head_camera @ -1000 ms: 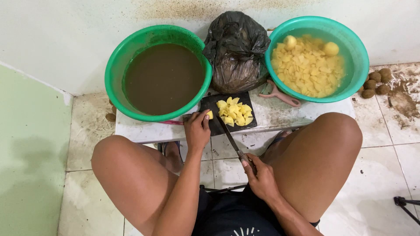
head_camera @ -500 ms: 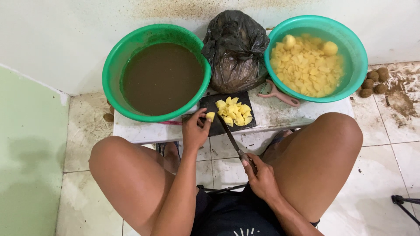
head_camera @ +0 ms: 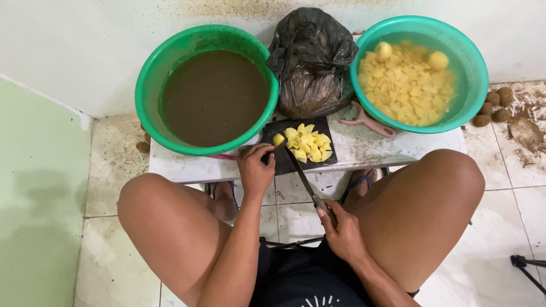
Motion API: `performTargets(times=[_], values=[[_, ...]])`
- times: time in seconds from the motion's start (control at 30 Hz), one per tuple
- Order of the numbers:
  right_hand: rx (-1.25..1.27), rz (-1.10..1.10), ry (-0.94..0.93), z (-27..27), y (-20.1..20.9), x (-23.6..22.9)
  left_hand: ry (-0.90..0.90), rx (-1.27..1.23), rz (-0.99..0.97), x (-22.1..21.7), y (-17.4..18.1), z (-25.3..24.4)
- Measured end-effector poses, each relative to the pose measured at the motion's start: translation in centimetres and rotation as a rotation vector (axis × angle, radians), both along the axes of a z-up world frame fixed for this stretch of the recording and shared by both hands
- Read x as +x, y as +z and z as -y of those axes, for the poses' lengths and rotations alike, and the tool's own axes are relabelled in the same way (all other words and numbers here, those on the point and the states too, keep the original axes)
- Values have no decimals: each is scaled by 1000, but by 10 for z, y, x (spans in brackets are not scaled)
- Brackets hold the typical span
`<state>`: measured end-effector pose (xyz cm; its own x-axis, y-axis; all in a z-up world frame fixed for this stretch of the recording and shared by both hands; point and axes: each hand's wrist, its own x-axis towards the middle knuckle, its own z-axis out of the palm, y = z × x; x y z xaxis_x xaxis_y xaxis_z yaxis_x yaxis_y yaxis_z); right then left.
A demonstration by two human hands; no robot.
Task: Cutting peeled potatoes into chunks on a cutting board and placing them in a bowl of water.
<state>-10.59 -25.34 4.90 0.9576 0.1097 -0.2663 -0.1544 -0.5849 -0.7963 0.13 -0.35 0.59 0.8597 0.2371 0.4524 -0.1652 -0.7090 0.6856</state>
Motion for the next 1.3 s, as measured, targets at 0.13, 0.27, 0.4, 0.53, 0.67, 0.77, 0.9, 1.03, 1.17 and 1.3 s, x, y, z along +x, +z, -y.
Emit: performTargets(times=[0.13,0.27,0.4,0.53,0.67,0.77,0.9,1.03,1.17,1.3], values=[[1,43,-4,2,-13,-2,106,2,15,2,3,11],[2,84,5,1,-20,3,297,104,-141,22,9,21],[13,70,-27,-1,-6,3,312,122,-250,28,5,22],[4,38,-28,1,-15,-1,297,95,-367,25,3,21],[6,61,-21,-2,-15,1,297,136,-319,30,16,23],[11,70,-17,-2,-10,-2,285,124,-440,32,17,21],[15,71,-32,-2,-8,0,263,71,-504,33,21,18],[21,68,-27,1,-17,-4,232,11,-413,19,27,11],[26,68,-35,3,-15,-4,189,-83,-437,6,15,1],[44,65,-82,5,-17,0,107,-28,-238,-2,6,-4]])
